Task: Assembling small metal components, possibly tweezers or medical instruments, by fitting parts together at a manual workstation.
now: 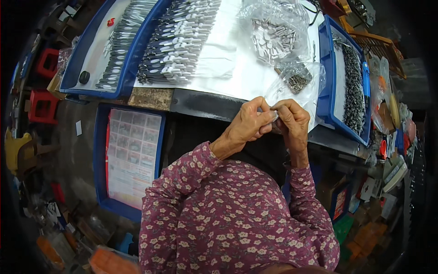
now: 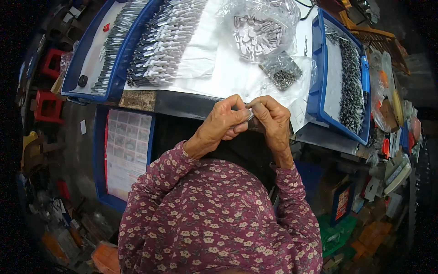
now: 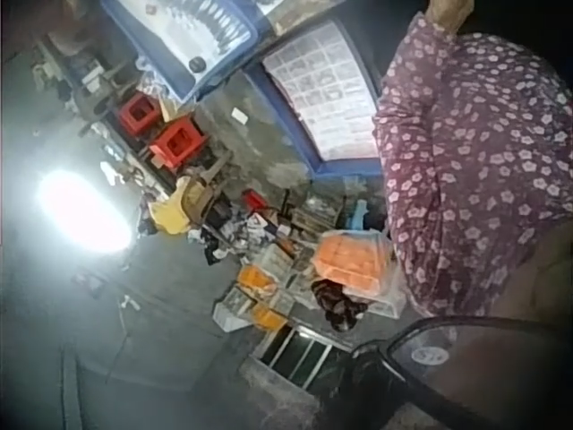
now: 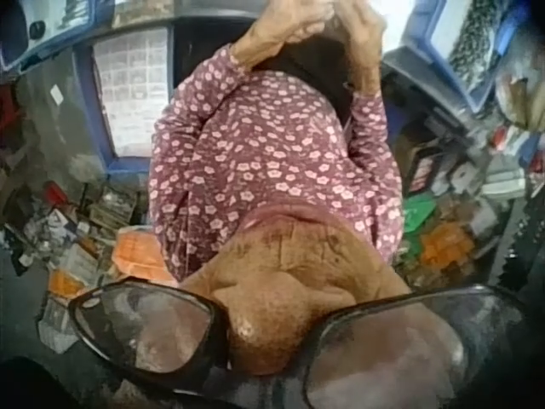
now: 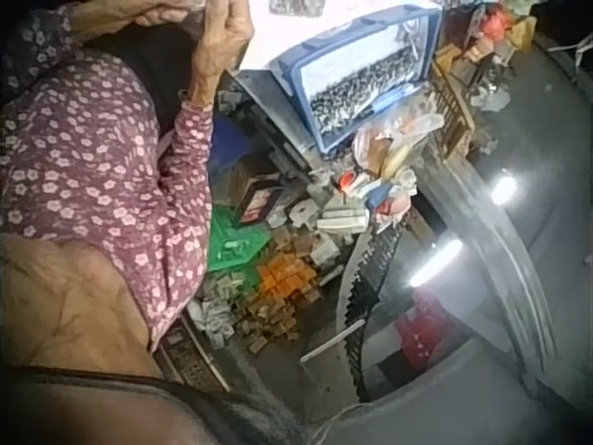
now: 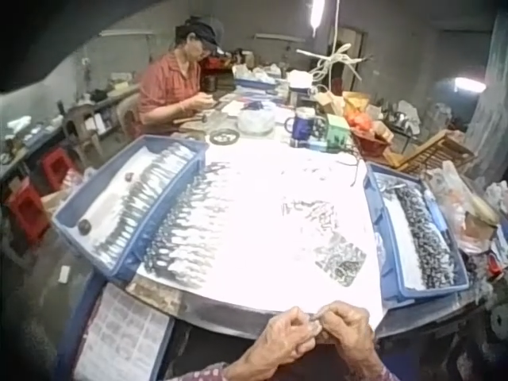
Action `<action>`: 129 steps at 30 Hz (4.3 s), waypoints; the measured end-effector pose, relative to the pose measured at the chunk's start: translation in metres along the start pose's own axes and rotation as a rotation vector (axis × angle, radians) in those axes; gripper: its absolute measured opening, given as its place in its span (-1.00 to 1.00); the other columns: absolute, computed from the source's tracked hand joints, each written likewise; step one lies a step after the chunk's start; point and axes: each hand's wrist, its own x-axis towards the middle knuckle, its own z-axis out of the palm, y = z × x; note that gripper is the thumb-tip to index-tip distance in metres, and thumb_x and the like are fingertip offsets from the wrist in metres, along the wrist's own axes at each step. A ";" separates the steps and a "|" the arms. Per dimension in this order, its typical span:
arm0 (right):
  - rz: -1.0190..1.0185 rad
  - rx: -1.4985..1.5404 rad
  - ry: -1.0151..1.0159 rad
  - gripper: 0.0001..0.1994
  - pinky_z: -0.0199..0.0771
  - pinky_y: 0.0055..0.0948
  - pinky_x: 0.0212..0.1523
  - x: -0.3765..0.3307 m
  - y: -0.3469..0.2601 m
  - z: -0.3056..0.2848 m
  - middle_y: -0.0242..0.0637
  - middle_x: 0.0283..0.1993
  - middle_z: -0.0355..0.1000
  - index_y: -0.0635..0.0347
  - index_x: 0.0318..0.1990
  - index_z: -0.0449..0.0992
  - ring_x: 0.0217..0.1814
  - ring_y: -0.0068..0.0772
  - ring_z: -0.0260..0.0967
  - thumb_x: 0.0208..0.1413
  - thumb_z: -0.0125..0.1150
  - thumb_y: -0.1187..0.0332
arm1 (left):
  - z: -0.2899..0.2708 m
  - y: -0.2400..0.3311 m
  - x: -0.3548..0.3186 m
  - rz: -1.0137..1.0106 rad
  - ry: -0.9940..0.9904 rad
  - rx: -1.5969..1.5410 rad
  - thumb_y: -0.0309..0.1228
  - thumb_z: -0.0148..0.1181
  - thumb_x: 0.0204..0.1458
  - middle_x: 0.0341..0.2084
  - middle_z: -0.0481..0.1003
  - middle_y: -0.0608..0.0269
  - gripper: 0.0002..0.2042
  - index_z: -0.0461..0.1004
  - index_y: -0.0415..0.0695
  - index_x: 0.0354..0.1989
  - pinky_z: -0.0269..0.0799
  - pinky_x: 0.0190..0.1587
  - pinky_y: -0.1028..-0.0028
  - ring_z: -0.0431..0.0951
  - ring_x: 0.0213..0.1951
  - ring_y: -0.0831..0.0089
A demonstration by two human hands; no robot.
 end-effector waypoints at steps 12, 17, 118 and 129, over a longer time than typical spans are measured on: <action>-0.854 -1.034 -0.477 -0.67 0.27 -0.38 -0.28 0.041 -0.024 0.036 -0.28 -0.29 0.33 0.20 -0.25 0.45 -0.31 -0.24 0.27 -0.31 0.20 0.57 | -0.046 0.040 -0.028 0.095 -0.014 0.307 -0.38 -0.01 0.06 -0.73 0.22 0.47 -0.82 0.20 -0.15 -0.22 -0.09 -0.69 0.75 0.10 -0.71 0.77; -1.079 -1.192 -0.485 -0.65 0.27 -0.44 -0.45 0.061 -0.033 0.062 -0.28 -0.35 0.30 0.28 -0.23 0.41 -0.41 -0.30 0.26 -0.31 0.20 0.55 | -0.057 0.079 -0.037 0.189 0.012 0.552 -0.48 -0.06 0.02 -0.75 0.27 0.42 -0.86 0.22 -0.17 -0.24 0.03 -0.64 0.68 0.17 -0.69 0.71; -0.430 -0.796 0.226 -0.85 0.32 -0.69 -0.43 0.047 -0.033 -0.119 -0.45 -0.52 0.40 0.29 -0.34 0.52 -0.48 -0.72 0.29 0.01 0.14 0.38 | -0.305 0.192 -0.085 0.172 0.657 1.764 -0.63 -0.01 -0.20 -0.61 0.21 0.25 -0.88 0.27 -0.26 -0.43 0.19 -0.41 0.56 0.21 -0.53 0.46; -0.406 -0.772 0.250 -0.85 0.31 -0.69 -0.44 0.046 -0.033 -0.115 -0.44 -0.52 0.41 0.30 -0.34 0.52 -0.48 -0.72 0.28 -0.01 0.15 0.40 | -0.266 0.189 -0.089 0.300 0.697 1.704 -0.52 -0.01 -0.22 -0.68 0.15 0.26 -0.88 0.17 -0.23 -0.57 0.13 -0.51 0.49 0.15 -0.60 0.47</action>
